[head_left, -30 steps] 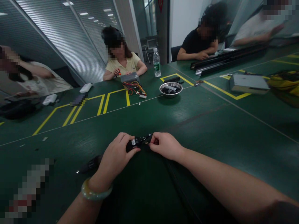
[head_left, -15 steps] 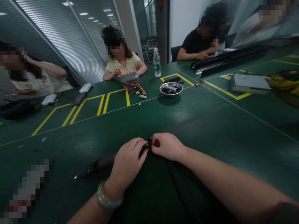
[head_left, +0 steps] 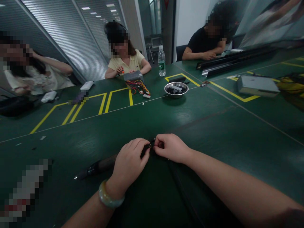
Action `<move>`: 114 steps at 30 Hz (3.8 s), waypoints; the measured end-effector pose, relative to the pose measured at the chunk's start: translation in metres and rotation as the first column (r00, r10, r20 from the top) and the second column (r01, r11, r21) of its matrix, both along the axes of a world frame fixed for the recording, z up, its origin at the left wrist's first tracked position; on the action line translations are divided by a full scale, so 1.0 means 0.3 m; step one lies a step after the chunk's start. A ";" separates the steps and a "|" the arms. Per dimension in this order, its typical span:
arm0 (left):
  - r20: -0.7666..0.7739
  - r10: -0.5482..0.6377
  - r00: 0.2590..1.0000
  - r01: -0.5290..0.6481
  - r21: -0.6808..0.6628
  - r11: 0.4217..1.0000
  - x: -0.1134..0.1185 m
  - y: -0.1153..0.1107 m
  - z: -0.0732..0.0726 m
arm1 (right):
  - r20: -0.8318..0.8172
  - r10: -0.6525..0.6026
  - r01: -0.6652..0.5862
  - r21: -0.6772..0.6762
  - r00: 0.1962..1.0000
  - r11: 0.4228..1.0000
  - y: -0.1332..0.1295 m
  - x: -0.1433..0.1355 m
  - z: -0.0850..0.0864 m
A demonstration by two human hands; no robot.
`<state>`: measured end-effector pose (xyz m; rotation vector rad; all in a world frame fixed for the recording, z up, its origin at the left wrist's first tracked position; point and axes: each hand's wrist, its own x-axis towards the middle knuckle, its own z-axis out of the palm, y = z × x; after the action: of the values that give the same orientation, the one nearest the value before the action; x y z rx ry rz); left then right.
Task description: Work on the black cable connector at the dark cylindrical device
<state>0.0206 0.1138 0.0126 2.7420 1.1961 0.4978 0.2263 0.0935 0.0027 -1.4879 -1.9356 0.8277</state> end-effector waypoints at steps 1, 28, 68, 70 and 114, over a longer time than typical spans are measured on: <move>0.004 0.003 1.000 -0.003 -0.002 1.000 -0.001 0.000 -0.002 | -0.007 0.007 -0.007 0.017 1.000 1.000 -0.001 0.000 0.001; -0.034 -0.099 0.995 0.099 0.020 0.995 -0.033 0.036 -0.001 | 0.060 0.073 -0.079 0.103 0.996 0.991 -0.003 -0.003 -0.009; -0.046 -0.057 0.997 0.056 -0.012 0.998 -0.029 0.026 -0.002 | -0.047 0.062 -0.060 0.024 0.997 0.998 0.000 -0.007 -0.016; -0.043 -0.050 0.998 0.049 -0.014 0.999 -0.029 0.024 0.001 | -0.069 0.056 -0.056 0.007 0.996 0.998 0.000 -0.006 -0.017; -0.010 -0.061 0.998 0.062 0.039 0.997 -0.033 0.023 -0.004 | -0.151 0.052 -0.059 -0.044 0.987 0.997 0.005 -0.003 -0.033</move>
<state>0.0109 0.1206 0.0113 2.8070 1.1114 0.5083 0.2254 0.0949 -0.0073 -1.3631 -1.8651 0.9881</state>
